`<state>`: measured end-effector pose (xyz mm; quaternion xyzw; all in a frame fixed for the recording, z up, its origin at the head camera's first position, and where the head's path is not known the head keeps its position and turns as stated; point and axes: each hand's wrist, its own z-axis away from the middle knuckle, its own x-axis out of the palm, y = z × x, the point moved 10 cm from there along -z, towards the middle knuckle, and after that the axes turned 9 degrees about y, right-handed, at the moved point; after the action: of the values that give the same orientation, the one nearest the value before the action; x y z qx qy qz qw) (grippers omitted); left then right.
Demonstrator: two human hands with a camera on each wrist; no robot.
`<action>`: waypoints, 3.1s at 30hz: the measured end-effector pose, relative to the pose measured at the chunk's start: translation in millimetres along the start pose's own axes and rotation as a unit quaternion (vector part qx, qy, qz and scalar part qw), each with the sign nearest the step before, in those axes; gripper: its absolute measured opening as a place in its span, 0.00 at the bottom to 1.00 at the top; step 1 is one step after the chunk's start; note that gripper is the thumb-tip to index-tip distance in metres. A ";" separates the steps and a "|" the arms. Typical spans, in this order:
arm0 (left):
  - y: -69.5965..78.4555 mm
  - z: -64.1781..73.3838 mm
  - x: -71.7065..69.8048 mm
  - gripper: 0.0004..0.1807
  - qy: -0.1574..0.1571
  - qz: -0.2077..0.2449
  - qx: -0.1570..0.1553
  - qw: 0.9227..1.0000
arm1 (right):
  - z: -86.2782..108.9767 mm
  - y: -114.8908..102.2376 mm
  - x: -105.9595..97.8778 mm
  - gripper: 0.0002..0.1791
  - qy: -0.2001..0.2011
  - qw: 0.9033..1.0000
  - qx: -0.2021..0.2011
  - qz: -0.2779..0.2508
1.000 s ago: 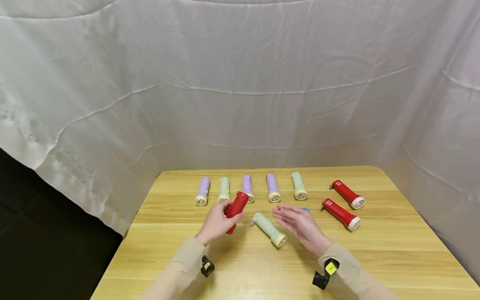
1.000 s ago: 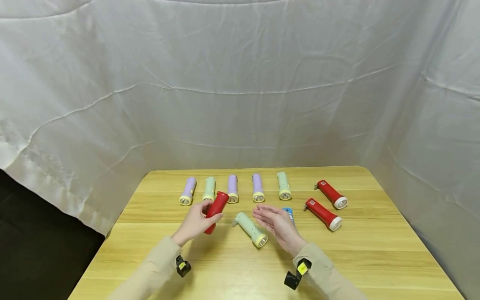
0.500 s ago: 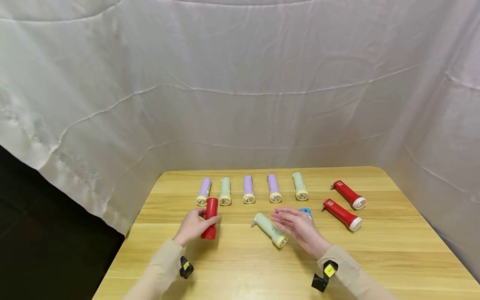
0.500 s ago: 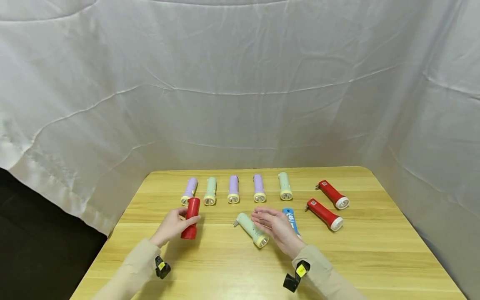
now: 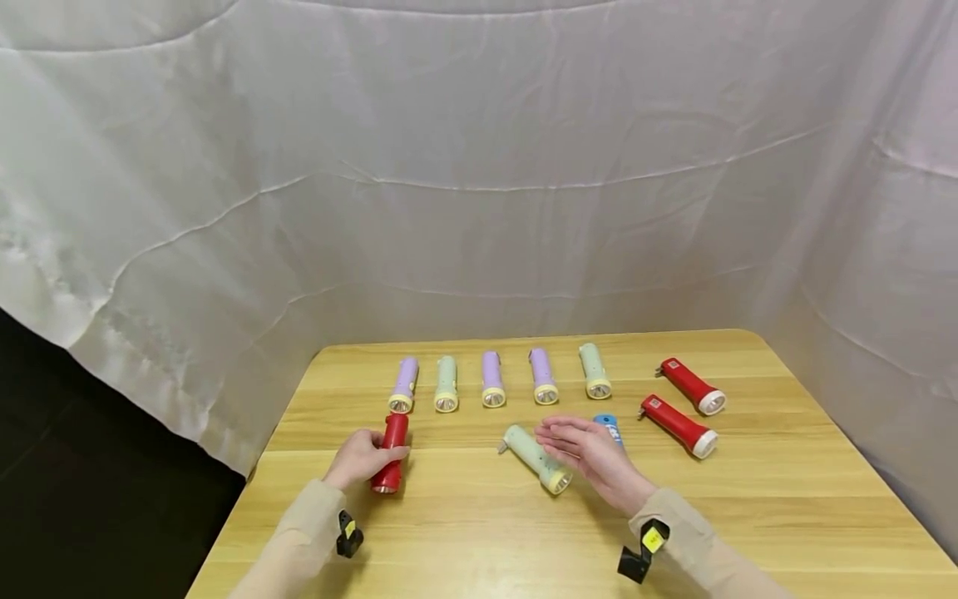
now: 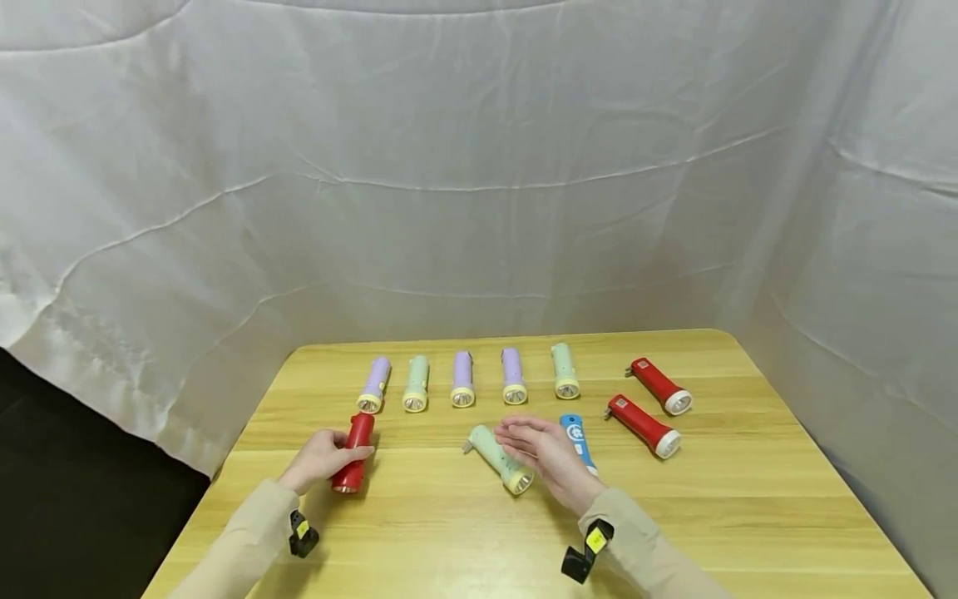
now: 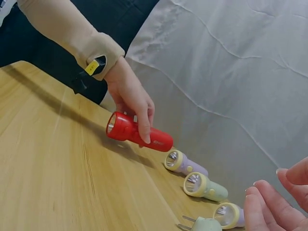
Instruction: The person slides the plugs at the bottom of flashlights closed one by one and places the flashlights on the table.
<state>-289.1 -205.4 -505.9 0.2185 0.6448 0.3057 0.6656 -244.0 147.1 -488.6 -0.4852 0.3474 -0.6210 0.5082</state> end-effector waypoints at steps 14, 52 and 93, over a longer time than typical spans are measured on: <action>-12.3 -0.6 -1.9 0.24 0.002 -0.059 -0.002 0.998 | 0.1 1.3 -0.7 0.20 -0.011 1.000 -0.004 0.000; 137.6 18.5 16.4 0.25 0.141 -0.070 0.237 0.958 | 8.3 -47.2 -47.5 0.20 0.036 0.925 -0.217 0.309; 179.4 49.8 171.4 0.32 -0.102 -0.224 0.226 0.943 | 14.4 -44.5 -79.8 0.21 0.064 0.873 -0.242 0.418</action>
<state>-265.3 46.6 -503.6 0.2426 0.6579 -0.0289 0.7124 -242.3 236.0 -463.2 -0.3623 0.6887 -0.2768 0.5637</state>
